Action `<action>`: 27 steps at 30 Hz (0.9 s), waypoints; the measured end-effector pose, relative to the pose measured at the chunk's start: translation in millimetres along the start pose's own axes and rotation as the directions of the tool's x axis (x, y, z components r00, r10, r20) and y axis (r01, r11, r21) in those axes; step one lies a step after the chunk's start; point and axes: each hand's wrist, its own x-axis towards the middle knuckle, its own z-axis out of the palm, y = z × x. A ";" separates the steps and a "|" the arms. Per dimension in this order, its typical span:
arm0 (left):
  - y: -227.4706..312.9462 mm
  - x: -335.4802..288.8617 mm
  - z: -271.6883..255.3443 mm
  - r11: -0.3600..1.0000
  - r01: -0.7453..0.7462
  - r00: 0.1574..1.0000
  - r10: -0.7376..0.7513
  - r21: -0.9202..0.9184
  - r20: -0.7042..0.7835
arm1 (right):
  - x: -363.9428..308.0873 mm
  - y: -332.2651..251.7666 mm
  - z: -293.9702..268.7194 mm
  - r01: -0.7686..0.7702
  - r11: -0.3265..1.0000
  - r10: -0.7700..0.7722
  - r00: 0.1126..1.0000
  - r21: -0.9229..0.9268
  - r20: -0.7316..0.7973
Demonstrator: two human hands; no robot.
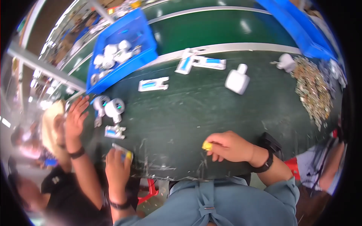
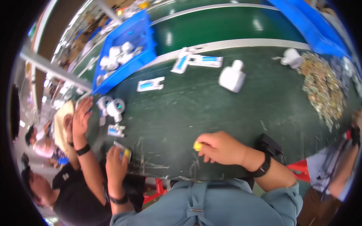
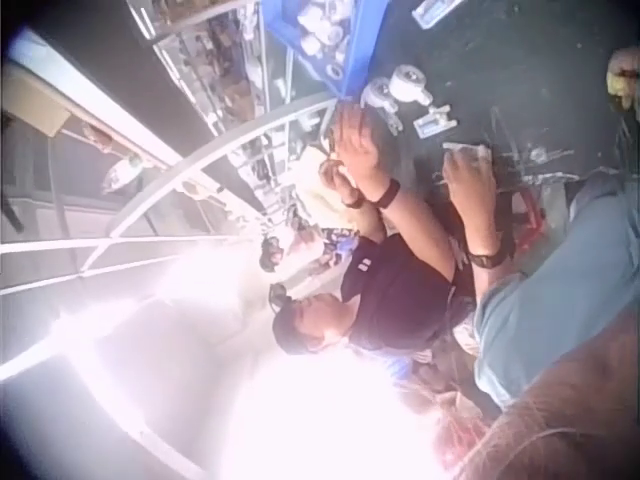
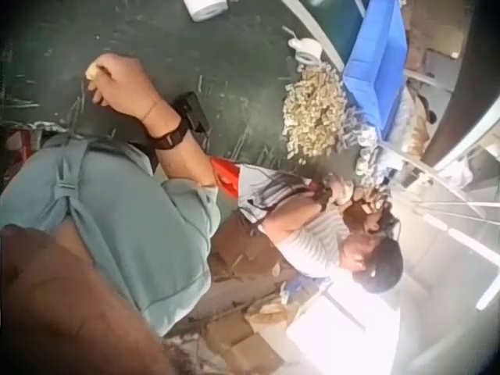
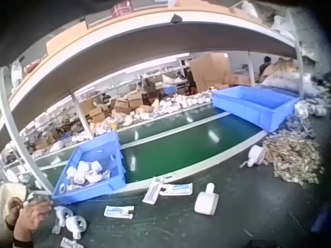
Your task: Assembling small electronic and plastic components on a production line.
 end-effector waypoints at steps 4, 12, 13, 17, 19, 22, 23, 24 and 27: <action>49.8 -15.5 -18.0 0.907 -0.340 0.929 0.364 -0.248 0.060 | 2.4 -10.3 -7.2 0.065 0.997 -0.065 0.998 -0.029 0.021; 109.3 33.0 1.2 0.723 -0.628 0.774 0.617 -0.286 -0.140 | 10.8 -23.6 -113.1 0.009 0.668 -0.688 0.387 -0.744 -0.613; 111.1 37.4 5.2 0.711 -0.638 0.768 0.619 -0.296 -0.168 | 17.3 -12.2 -134.1 0.000 0.670 -0.685 0.385 -0.743 -0.618; 114.6 51.8 5.9 0.705 -0.633 0.773 0.599 -0.321 -0.209 | 36.5 7.4 -178.8 0.030 0.843 -0.442 0.608 -0.538 -0.659; 112.4 56.9 3.5 0.716 -0.592 0.803 0.563 -0.370 -0.195 | 44.0 4.2 -184.1 0.069 0.899 -0.330 0.756 -0.432 -0.565; 118.9 73.3 5.4 0.711 -0.567 0.820 0.534 -0.417 -0.204 | 46.4 -10.6 -181.4 0.047 0.941 -0.228 0.820 -0.336 -0.525; 124.6 80.6 5.4 0.687 -0.613 0.788 0.571 -0.390 -0.232 | 44.8 -13.8 -179.2 0.048 0.941 -0.227 0.824 -0.336 -0.519; 131.0 88.7 5.3 0.658 -0.660 0.750 0.609 -0.361 -0.259 | 41.3 -15.7 -176.1 0.021 0.946 -0.197 0.830 -0.324 -0.522; 155.2 118.4 10.7 0.592 -0.731 0.673 0.708 -0.341 -0.214 | 28.2 -5.7 -166.3 -0.008 0.934 -0.193 0.832 -0.358 -0.520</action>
